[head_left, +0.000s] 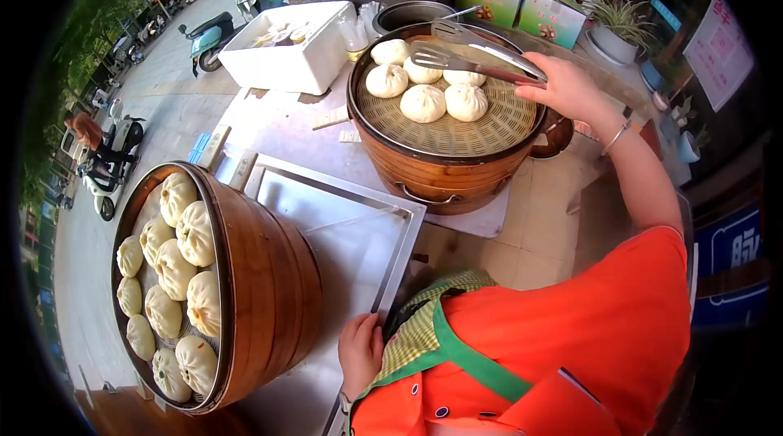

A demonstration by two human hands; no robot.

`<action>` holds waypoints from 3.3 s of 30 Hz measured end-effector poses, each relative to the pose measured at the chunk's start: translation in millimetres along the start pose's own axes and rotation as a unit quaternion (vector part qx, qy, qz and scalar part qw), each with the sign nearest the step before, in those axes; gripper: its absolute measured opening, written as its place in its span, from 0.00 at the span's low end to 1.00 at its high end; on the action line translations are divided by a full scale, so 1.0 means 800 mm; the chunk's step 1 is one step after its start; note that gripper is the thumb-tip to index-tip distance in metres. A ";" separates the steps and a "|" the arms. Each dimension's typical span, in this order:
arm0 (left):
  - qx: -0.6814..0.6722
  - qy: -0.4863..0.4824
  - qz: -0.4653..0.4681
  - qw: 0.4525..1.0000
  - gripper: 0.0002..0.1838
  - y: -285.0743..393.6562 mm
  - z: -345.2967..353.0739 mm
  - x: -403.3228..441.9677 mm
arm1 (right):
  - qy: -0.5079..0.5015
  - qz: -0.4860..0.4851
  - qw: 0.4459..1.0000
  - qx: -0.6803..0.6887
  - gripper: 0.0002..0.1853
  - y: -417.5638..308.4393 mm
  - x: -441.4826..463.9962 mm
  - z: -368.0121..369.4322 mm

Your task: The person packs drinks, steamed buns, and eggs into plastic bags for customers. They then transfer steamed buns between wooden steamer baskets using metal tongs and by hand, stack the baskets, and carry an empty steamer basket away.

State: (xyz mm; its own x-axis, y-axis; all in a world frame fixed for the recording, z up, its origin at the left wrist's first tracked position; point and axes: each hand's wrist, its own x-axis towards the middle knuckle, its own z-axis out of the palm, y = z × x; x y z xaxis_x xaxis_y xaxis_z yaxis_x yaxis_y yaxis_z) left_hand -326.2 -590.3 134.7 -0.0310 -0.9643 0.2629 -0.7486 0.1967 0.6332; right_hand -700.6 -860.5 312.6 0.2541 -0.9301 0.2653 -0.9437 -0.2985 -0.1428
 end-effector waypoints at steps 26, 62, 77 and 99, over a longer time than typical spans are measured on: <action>0.021 -0.038 0.029 0.999 0.12 0.062 0.065 0.085 | -0.186 -0.161 0.966 0.082 0.24 0.143 0.070 0.059; 0.051 0.113 -0.072 0.990 0.11 0.001 0.028 -0.052 | -0.015 -0.483 0.853 0.198 0.30 -0.510 0.162 0.058; 0.028 0.062 -0.045 0.997 0.12 -0.024 0.002 -0.055 | -0.054 -0.480 0.875 0.036 0.34 -0.546 0.141 0.033; 0.001 -0.069 0.072 0.995 0.12 0.045 0.073 0.098 | -0.214 -0.060 0.970 0.097 0.27 0.068 0.072 0.098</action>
State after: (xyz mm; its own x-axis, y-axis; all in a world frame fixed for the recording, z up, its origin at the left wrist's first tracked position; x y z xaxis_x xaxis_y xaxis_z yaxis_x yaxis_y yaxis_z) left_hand -394.3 -669.2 135.6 -0.2285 -0.9415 0.2478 -0.7310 0.3340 0.5950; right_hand -720.8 -947.3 245.7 0.4628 -0.8778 -0.1238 -0.8554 -0.4055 -0.3223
